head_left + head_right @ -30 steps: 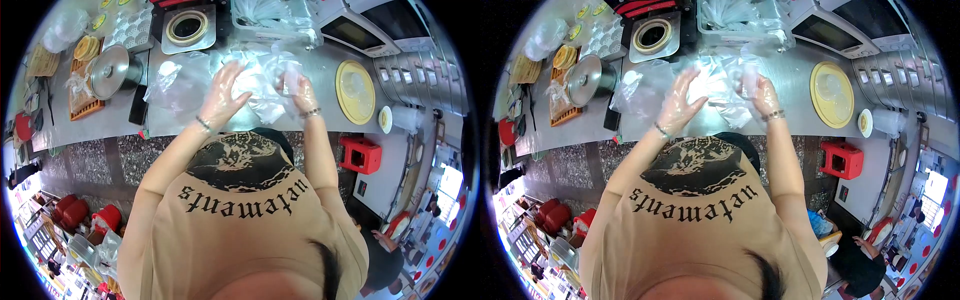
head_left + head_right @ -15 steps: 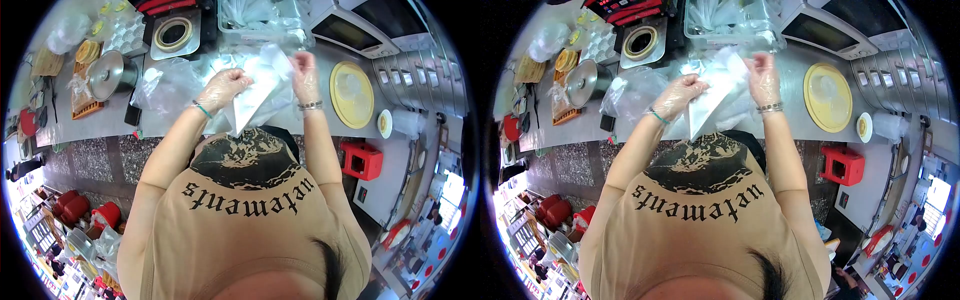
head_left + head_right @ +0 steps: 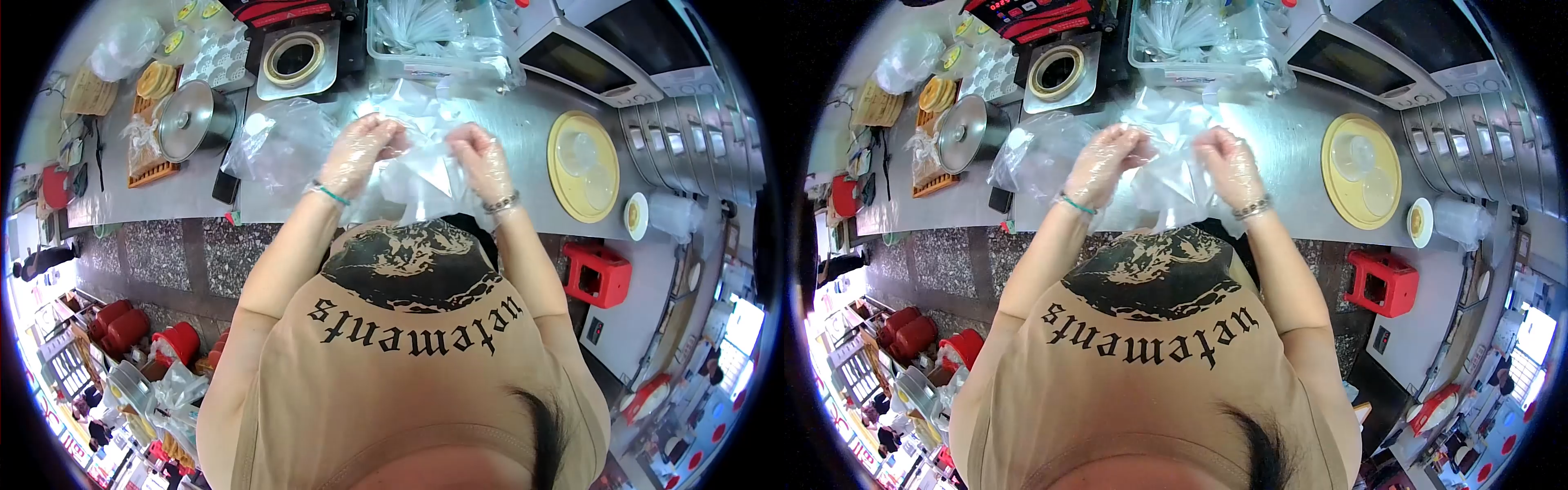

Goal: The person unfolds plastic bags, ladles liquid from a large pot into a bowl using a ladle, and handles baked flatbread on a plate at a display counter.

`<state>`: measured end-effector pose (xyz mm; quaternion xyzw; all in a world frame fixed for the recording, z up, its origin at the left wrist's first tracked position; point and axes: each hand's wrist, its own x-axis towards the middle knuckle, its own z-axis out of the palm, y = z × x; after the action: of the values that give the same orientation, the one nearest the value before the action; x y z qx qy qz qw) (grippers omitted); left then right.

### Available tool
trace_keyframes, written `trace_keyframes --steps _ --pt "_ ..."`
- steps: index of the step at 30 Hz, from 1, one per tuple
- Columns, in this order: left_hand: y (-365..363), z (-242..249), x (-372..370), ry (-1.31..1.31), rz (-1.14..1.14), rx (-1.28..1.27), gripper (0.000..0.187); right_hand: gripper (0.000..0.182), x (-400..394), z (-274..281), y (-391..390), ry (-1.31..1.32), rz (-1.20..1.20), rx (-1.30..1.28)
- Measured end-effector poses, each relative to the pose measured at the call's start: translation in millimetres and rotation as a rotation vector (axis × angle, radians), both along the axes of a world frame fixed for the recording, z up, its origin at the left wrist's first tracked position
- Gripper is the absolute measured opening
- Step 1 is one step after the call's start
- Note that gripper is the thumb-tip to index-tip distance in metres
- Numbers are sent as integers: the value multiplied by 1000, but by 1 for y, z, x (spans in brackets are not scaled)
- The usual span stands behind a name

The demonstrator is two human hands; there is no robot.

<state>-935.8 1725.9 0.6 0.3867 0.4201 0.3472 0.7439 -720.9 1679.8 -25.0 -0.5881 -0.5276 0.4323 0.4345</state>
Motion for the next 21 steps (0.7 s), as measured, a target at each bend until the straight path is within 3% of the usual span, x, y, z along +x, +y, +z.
trace_keyframes --steps 1,3,4,6,8,10,14,16,17,20,21 --pt "1 0 -7 -35 30 -11 11 9 10 2 2 0 3 1" --pt "2 -4 -16 -39 68 17 11 8 29 5 10 -506 -357 141" --pt "0 -8 -20 -41 101 40 11 8 41 -2 16 -504 -351 140" --pt "0 -15 -24 -35 148 43 11 12 61 -36 39 -800 -425 264" --pt "-1 -17 -27 24 223 96 11 21 61 -88 58 -834 -390 311" --pt "1 -23 -28 86 230 134 12 25 46 -117 65 -927 -119 322" --pt "1 -25 -22 185 292 124 11 31 9 -65 53 -1113 -260 535" --pt "-1 -24 -15 141 295 82 13 32 -11 -23 40 -412 -159 103" --pt "-2 -23 -13 91 284 49 15 33 -21 -7 37 -402 -54 -47" --pt "-5 -17 -13 77 303 50 14 38 -12 -94 45 -722 275 -13" --pt "-6 -13 -17 77 303 51 14 44 -5 -137 44 -1092 401 20"
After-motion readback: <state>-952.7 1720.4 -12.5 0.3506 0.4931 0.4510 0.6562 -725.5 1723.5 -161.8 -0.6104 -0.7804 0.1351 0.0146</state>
